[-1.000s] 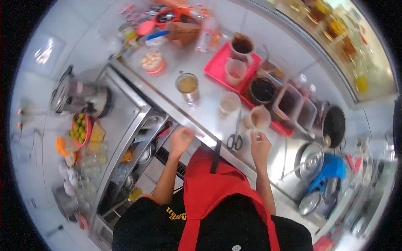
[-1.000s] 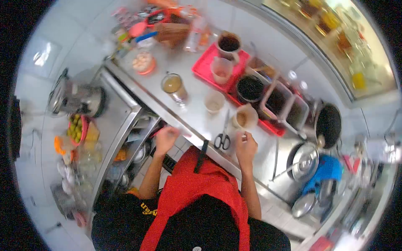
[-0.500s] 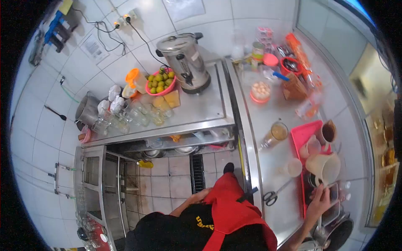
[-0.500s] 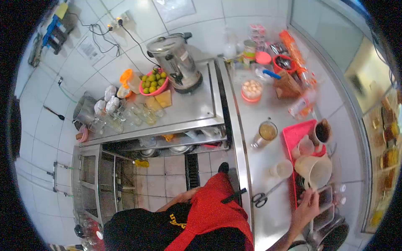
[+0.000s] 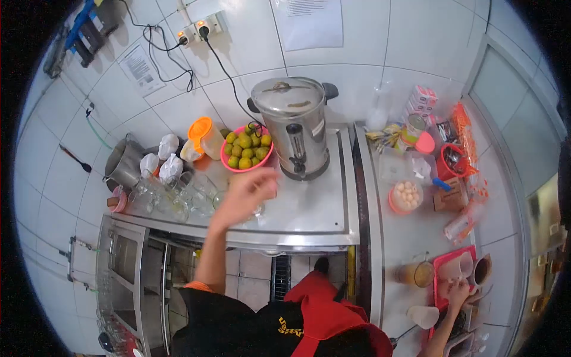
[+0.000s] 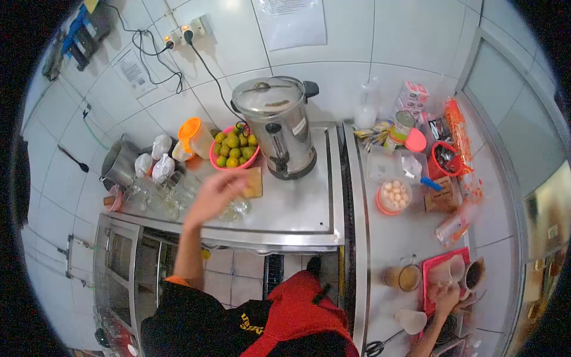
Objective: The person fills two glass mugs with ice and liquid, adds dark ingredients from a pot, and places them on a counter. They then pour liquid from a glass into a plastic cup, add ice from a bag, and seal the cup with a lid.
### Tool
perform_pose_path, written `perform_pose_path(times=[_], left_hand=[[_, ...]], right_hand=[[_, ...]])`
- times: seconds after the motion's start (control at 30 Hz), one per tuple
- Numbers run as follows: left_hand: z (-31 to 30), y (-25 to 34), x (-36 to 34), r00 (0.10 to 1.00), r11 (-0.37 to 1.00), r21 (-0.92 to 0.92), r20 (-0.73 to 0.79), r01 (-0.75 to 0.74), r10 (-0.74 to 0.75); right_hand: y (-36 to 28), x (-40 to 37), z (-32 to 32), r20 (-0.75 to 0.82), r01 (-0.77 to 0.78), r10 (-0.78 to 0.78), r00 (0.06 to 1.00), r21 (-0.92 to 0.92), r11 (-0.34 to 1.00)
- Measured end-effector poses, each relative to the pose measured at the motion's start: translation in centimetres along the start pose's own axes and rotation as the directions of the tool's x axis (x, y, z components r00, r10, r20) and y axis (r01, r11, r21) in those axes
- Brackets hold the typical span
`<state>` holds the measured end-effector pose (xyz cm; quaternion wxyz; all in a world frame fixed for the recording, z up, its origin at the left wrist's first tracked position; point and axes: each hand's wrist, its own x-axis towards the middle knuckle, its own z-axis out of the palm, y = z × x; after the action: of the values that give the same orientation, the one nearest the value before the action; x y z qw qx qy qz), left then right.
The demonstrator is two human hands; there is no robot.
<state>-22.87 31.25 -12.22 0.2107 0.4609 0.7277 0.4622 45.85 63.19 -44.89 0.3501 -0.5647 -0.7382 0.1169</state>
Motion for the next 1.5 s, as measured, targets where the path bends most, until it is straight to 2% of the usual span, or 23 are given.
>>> perform_pose_path(times=[0.03, 0.13, 0.17, 0.23, 0.3, 0.33, 0.4, 0.43, 0.5, 0.57, 0.67, 0.8, 0.87, 0.9, 0.93, 0.97, 1.0, 1.03, 1.07, 1.13, 1.2, 1.37, 1.5], left_hand=[[-2.1, 1.0, 1.9, 0.976, 0.987, 0.049, -0.15, -0.151, 0.157], [-7.5, 1.4, 7.9, 0.869, 0.935, 0.309, -0.4, -0.172, 0.292], [-8.5, 2.0, 9.6, 0.832, 0.913, 0.375, -0.447, -0.16, 0.329], [-9.6, 2.7, 13.0, 0.834, 0.863, 0.456, -0.373, -0.216, 0.406], [-9.9, 2.7, 16.4, 0.835, 0.802, 0.533, -0.286, -0.27, 0.47], [-9.9, 2.5, 18.2, 0.885, 0.796, 0.554, -0.21, -0.243, 0.416], [-10.9, 2.1, 21.0, 0.924, 0.785, 0.581, -0.139, -0.215, 0.356], [-11.9, 2.0, 22.3, 0.902, 0.748, 0.641, -0.199, -0.175, 0.383], [-14.8, 1.1, 25.2, 0.871, 0.701, 0.704, -0.269, -0.114, 0.412], [-19.5, -0.9, 28.4, 0.635, 0.597, 0.8, -0.432, -0.057, 0.64], [-25.1, -1.7, 32.0, 0.479, 0.517, 0.819, -0.568, 0.248, 0.669], [-29.0, -2.6, 35.3, 0.482, 0.605, 0.693, -0.714, 0.391, 0.507], [-31.3, -3.9, 37.3, 0.614, 0.437, 0.795, -0.604, 0.421, 0.508], [-32.2, -4.7, 38.2, 0.591, 0.277, 0.85, -0.514, 0.448, 0.622], [-32.2, -4.4, 37.9, 0.616, 0.236, 0.85, -0.508, 0.471, 0.601], [-37.8, -7.0, 41.3, 0.788, 0.197, 0.856, -0.517, 0.478, 0.335], [-41.5, -10.9, 42.8, 0.719, 0.119, 0.972, -0.23, 0.203, 0.655], [-45.7, -15.4, 44.9, 0.514, -0.128, 0.992, 0.1, 0.018, 0.852], [-46.1, -14.5, 46.1, 0.594, 0.008, 0.998, 0.032, -0.064, 0.804], [-46.2, -14.3, 46.5, 0.627, 0.576, 0.813, -0.407, -0.082, 0.664], [-44.8, -14.9, 47.2, 0.639, 0.83, 0.549, -0.603, -0.099, 0.476], [-45.8, -13.3, 48.3, 0.714, 0.967, 0.256, -0.673, -0.02, 0.193], [-48.1, -15.1, 49.3, 0.7, 0.951, 0.192, -0.645, -0.242, 0.308]], right_hand=[[0.3, 0.1, -0.1, 0.038, -0.038, 0.041, 0.998, -0.081, 0.996], [0.1, -0.3, 0.7, -0.003, -0.156, 0.158, 0.987, -0.194, 0.969], [-2.0, -0.4, 0.3, -0.07, -0.008, -0.011, 0.998, -0.263, 0.965], [-3.2, 0.6, 0.3, -0.119, 0.143, -0.193, 0.974, -0.342, 0.929], [-2.0, 0.2, -0.1, 0.16, -0.097, 0.168, 0.973, -0.38, 0.92], [-1.6, 0.2, -0.5, 0.166, -0.092, 0.166, 0.972, -0.384, 0.919], [-1.6, 0.7, -1.2, 0.319, 0.2, -0.026, 0.947, -0.525, 0.827], [-1.7, 0.7, -1.5, 0.318, 0.131, 0.03, 0.948, -0.473, 0.871], [-3.0, 0.5, -2.3, 0.299, -0.398, 0.418, 0.858, -0.129, 0.908], [-5.0, 0.4, -2.7, 0.325, -0.655, 0.607, 0.725, 0.053, 0.754], [-3.4, 0.0, -3.8, 0.312, -0.661, 0.625, 0.715, 0.013, 0.75], [-11.2, 1.6, -5.4, 0.315, -0.721, 0.734, 0.601, -0.182, 0.668], [-6.9, 2.1, -2.9, 0.175, -0.415, 0.418, 0.892, -0.056, 0.908], [-4.8, 1.0, -2.6, 0.083, -0.24, 0.242, 0.967, -0.031, 0.97], [-4.4, 0.6, -3.1, 0.117, -0.225, 0.227, 0.967, -0.033, 0.974], [-6.8, 1.1, -3.4, 0.154, -0.247, 0.246, 0.957, -0.012, 0.969], [-8.9, 0.7, -4.1, 0.181, -0.283, 0.277, 0.944, 0.011, 0.959], [-11.2, 0.4, -5.1, 0.201, -0.334, 0.32, 0.926, 0.037, 0.942], [-13.1, -0.3, -6.2, 0.207, -0.398, 0.38, 0.902, 0.054, 0.916], [-16.3, -0.2, -7.8, 0.136, -0.539, 0.534, 0.835, 0.007, 0.842], [-20.8, 0.9, -9.1, 0.055, -0.676, 0.676, 0.735, -0.029, 0.737], [-24.7, 3.3, -11.1, 0.083, -0.682, 0.679, 0.73, 0.021, 0.731], [-23.8, 5.9, -9.9, 0.112, -0.467, 0.453, 0.884, 0.191, 0.864]])
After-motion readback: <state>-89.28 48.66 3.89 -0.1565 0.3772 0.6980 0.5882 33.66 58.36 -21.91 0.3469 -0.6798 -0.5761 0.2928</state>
